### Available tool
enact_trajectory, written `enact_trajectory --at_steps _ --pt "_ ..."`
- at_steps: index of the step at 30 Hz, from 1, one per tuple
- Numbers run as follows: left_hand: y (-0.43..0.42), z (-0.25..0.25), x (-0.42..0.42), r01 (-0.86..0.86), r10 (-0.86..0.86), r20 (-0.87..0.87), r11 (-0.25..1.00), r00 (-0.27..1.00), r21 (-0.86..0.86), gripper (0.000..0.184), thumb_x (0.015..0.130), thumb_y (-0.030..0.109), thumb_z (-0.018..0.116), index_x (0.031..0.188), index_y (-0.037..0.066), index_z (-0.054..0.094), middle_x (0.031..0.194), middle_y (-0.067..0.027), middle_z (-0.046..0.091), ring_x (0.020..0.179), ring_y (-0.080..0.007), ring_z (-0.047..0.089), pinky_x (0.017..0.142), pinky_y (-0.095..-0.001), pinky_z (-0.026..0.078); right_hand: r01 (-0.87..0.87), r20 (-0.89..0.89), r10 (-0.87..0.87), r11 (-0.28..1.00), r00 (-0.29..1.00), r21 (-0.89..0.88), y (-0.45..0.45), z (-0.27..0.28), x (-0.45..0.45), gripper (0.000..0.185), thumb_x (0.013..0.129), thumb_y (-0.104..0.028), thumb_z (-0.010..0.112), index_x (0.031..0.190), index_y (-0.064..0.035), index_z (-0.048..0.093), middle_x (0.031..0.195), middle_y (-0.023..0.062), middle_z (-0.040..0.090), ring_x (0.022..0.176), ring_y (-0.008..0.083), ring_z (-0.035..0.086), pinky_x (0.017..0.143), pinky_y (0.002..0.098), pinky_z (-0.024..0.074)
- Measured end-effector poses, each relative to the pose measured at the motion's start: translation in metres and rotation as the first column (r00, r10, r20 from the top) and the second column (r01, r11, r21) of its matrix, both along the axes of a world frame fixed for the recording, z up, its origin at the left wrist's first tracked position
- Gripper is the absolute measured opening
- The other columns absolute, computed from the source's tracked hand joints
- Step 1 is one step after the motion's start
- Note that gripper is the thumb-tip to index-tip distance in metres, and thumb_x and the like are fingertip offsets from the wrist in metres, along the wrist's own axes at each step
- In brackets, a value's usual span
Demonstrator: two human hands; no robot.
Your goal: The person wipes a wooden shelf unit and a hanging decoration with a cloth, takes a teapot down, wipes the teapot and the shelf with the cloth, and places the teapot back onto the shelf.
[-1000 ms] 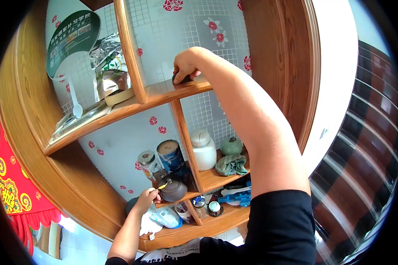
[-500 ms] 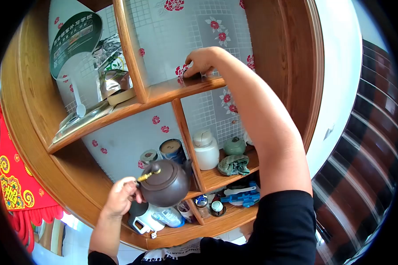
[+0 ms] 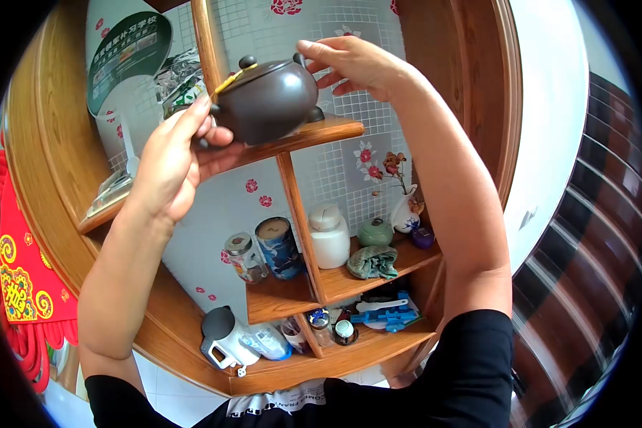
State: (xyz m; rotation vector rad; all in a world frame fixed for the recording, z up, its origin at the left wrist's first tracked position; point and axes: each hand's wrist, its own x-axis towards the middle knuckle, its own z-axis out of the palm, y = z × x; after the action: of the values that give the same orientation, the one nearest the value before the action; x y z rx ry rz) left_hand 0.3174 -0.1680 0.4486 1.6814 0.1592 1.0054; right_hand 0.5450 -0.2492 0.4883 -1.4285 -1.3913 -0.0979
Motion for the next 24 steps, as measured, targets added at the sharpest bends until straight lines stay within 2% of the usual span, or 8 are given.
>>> enact_trajectory --at_steps 4,9,12,14,18,20,22,24 --pt "-0.002 0.008 0.023 -0.055 0.055 0.045 0.998 0.997 0.007 0.027 0.09 0.032 0.049 0.074 0.011 0.045 0.079 -0.0077 0.06 0.076 -0.0211 0.061 0.065 -0.0297 0.052 -0.054 -0.08 0.056 0.998 0.995 0.022 0.01 0.001 -0.014 0.044 0.091 -0.04 0.046 0.114 -0.0039 0.053 0.098 0.0071 0.058 0.083 0.0138 0.058 0.07 0.0257 0.0519" --pt "0.007 0.013 0.041 -0.097 0.106 -0.039 0.978 0.994 0.183 0.029 0.093 0.03 0.043 0.098 0.003 0.052 0.084 -0.0061 0.061 0.075 -0.0103 0.056 0.069 -0.0242 0.047 -0.1 -0.22 0.103 0.995 0.97 0.025 0.039 0.004 -0.002 0.041 0.093 -0.034 0.043 0.113 0.001 0.051 0.1 0.0112 0.057 0.086 0.0174 0.059 0.076 0.0309 0.0536" --pt "0.01 0.01 0.052 -0.12 0.137 -0.052 0.959 0.989 0.256 0.028 0.094 0.029 0.042 0.097 0.003 0.052 0.085 -0.006 0.061 0.076 -0.01 0.055 0.071 -0.0245 0.047 -0.151 -0.314 0.143 0.989 0.939 -0.002 0.063 0.004 0.011 0.043 0.093 -0.034 0.044 0.11 0.005 0.051 0.1 0.0137 0.057 0.085 0.0177 0.06 0.077 0.0311 0.0544" --pt "0.009 0.008 0.058 -0.128 0.152 -0.061 0.949 0.987 0.289 0.026 0.094 0.026 0.042 0.098 0.003 0.052 0.087 -0.0058 0.061 0.077 -0.0095 0.054 0.073 -0.0246 0.047 -0.094 -0.38 0.091 0.996 0.92 0.012 0.077 0.003 0.016 0.039 0.092 -0.034 0.043 0.099 0.002 0.056 0.088 0.0116 0.058 0.07 0.0194 0.06 0.064 0.0327 0.0514" --pt "0.013 0.002 0.068 -0.166 0.213 -0.086 0.913 0.973 0.374 0.022 0.093 0.021 0.042 0.099 0.003 0.053 0.09 -0.005 0.061 0.077 -0.0098 0.054 0.073 -0.0248 0.047 -0.095 -0.472 0.092 0.995 0.877 0.017 0.077 -0.004 0.008 0.035 0.091 -0.031 0.046 0.095 0.0013 0.058 0.083 0.0107 0.058 0.072 0.0191 0.058 0.06 0.0326 0.0484" --pt "0.016 -0.002 0.072 -0.183 0.248 -0.119 0.898 0.961 0.399 0.022 0.093 0.02 0.042 0.101 0.003 0.053 0.09 -0.0046 0.061 0.077 -0.0102 0.055 0.071 -0.0243 0.047 -0.053 -0.36 0.035 0.998 0.932 -0.039 0.082 -0.005 0.016 0.031 0.09 -0.026 0.048 0.091 0.0029 0.06 0.079 0.0116 0.058 0.071 0.0186 0.056 0.061 0.0342 0.0469" --pt "0.02 -0.006 0.077 -0.201 0.274 -0.12 0.885 0.954 0.419 0.023 0.092 0.019 0.043 0.103 0.002 0.054 0.09 -0.0051 0.061 0.077 -0.0106 0.056 0.069 -0.0237 0.048 -0.003 -0.224 -0.021 0.994 0.974 -0.105 0.088 -0.007 0.023 0.033 0.092 -0.026 0.045 0.105 0.0014 0.058 0.092 0.0098 0.059 0.075 0.0152 0.056 0.066 0.0278 0.0498" --pt "0.023 -0.008 0.081 -0.232 0.325 -0.115 0.842 0.939 0.488 0.023 0.092 0.019 0.043 0.103 0.001 0.053 0.09 -0.0056 0.062 0.078 -0.0107 0.057 0.068 -0.0234 0.048 0.061 -0.176 -0.08 0.992 0.981 -0.109 0.092 -0.008 0.028 0.03 0.092 -0.023 0.045 0.103 0.0006 0.06 0.09 0.0091 0.06 0.077 0.0152 0.056 0.067 0.0272 0.0481"
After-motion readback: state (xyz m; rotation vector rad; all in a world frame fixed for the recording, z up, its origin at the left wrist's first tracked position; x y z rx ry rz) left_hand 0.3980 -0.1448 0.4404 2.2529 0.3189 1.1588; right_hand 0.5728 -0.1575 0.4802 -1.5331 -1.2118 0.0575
